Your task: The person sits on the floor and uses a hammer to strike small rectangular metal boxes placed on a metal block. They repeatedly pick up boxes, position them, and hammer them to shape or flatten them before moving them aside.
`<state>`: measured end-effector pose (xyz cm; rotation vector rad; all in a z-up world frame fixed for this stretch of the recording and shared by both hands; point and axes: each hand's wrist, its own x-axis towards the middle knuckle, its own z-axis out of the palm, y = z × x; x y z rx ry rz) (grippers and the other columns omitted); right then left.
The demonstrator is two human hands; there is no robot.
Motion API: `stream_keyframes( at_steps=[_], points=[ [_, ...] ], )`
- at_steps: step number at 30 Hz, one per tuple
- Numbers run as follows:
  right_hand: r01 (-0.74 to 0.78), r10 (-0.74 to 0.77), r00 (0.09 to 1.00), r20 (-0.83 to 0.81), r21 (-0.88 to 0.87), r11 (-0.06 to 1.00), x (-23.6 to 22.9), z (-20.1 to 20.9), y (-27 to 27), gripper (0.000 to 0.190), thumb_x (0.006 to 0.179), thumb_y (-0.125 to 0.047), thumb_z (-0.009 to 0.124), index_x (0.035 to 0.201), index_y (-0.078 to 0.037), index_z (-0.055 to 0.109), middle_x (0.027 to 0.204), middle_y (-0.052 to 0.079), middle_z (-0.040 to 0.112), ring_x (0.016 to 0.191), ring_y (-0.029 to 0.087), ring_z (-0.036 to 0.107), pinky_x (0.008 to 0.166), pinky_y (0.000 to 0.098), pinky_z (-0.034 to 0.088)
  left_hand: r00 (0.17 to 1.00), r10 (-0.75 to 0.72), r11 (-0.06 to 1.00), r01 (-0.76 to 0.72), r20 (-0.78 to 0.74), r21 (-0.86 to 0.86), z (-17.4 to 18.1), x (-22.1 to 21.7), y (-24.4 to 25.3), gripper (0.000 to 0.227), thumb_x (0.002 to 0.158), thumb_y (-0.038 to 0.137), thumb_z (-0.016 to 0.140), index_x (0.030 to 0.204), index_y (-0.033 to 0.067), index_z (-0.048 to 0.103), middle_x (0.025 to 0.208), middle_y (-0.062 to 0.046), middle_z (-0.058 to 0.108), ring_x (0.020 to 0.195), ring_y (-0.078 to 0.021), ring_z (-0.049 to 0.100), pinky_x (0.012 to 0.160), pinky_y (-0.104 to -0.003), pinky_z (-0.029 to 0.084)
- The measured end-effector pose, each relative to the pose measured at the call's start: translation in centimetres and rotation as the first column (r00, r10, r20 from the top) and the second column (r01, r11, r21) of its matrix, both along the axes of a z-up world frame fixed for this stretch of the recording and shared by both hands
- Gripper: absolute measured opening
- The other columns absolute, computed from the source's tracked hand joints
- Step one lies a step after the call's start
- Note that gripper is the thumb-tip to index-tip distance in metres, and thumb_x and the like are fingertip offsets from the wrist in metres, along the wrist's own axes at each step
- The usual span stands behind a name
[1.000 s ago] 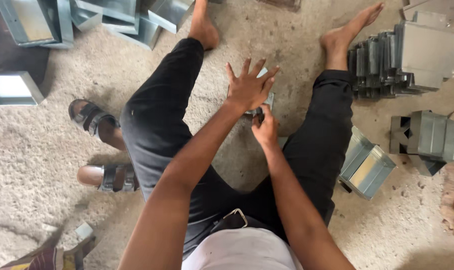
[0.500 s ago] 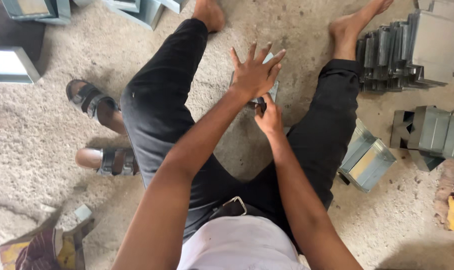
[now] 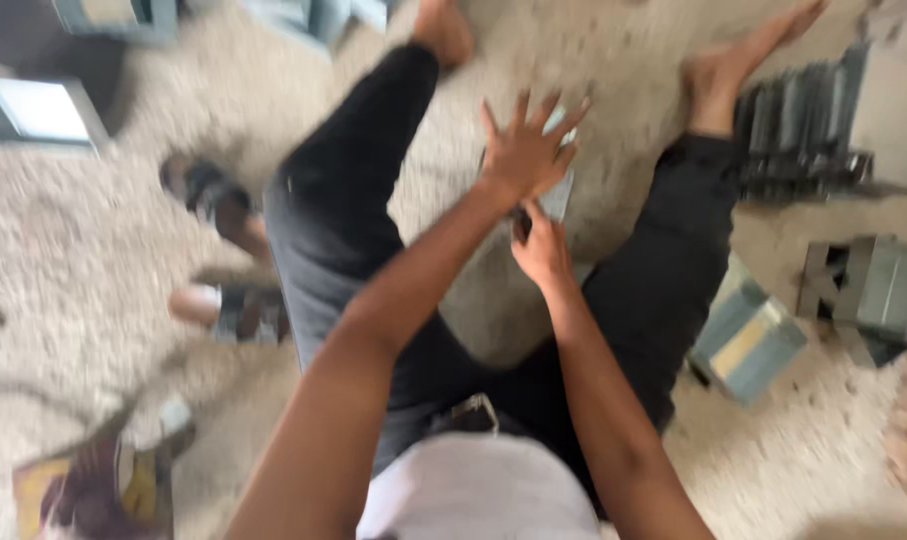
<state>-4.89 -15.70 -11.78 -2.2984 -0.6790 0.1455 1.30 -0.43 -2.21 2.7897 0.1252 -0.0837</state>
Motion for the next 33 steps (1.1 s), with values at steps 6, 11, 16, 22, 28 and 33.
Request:
stream_keyframes(
  at_steps=[6,11,16,22,28,33],
  points=[
    [0.017,-0.023,0.998,0.054,0.119,0.993,0.2,0.4,0.2,0.037,0.089,-0.006,0.068,0.126,-0.006,0.062,0.101,0.026,0.073,0.094,0.046,0.07,0.077,0.049,0.057,1.0,-0.008,1.0,0.008,0.012,-0.009,-1.1,-0.4,-0.1,0.061,0.103,0.048,0.047,0.159,0.0401,0.025,0.165,-0.003,0.027,0.148,-0.0418,0.032,0.105,-0.084,0.024],
    [0.13,-0.149,0.985,0.088,0.193,0.972,1.9,-1.6,-0.7,0.034,0.091,-0.006,0.067,0.124,-0.006,0.062,0.092,0.024,0.071,0.088,0.041,0.072,0.075,0.0477,0.057,0.996,-0.042,0.976,0.024,-0.079,-0.218,0.3,-0.5,0.9,0.07,0.098,0.034,0.055,0.161,0.0409,0.024,0.167,-0.005,0.028,0.139,-0.0423,0.046,0.102,-0.067,0.046],
    [0.138,-0.136,0.988,-0.075,0.027,0.99,4.5,-2.0,-1.9,0.035,0.091,-0.01,0.073,0.125,-0.01,0.068,0.074,0.017,0.067,0.065,0.027,0.067,0.065,0.0413,0.054,0.979,-0.077,0.971,0.031,-0.186,-0.236,0.7,-0.3,1.5,0.082,0.086,0.028,0.063,0.159,0.039,0.027,0.166,-0.005,0.027,0.135,-0.0429,0.05,0.102,-0.06,0.047],
    [0.565,-0.272,0.609,-0.745,0.167,0.808,-0.7,-0.2,-3.7,0.053,0.091,-0.014,0.071,0.142,-0.02,0.056,0.065,0.005,0.052,0.043,0.015,0.044,0.037,0.0341,0.034,0.986,-0.156,0.589,0.144,0.063,-0.795,-5.1,2.6,4.8,0.067,0.111,0.063,0.029,0.16,0.0177,0.038,0.168,-0.02,0.037,0.15,-0.0388,0.043,0.123,-0.049,0.032],
    [0.66,-0.221,0.578,-0.785,0.291,0.693,1.9,0.0,-4.4,0.053,0.097,-0.012,0.067,0.146,-0.021,0.049,0.071,0.003,0.054,0.045,0.01,0.046,0.036,0.0297,0.035,0.971,-0.076,0.344,-0.186,-0.225,-0.92,-5.2,1.4,9.2,0.091,0.095,0.073,0.014,0.156,0.014,0.045,0.15,-0.02,0.057,0.131,-0.0315,0.057,0.108,-0.04,0.042],
    [0.738,-0.258,0.48,-0.839,0.227,0.636,2.3,-0.2,-4.5,0.053,0.095,-0.009,0.066,0.143,-0.022,0.049,0.073,0.003,0.054,0.045,0.011,0.045,0.036,0.0286,0.033,0.998,-0.027,0.486,-0.032,-0.052,-0.874,-5.0,1.1,9.6,0.078,0.102,0.068,0.042,0.154,0.0108,0.049,0.152,-0.023,0.059,0.141,-0.0329,0.055,0.117,-0.04,0.038]
  ],
)
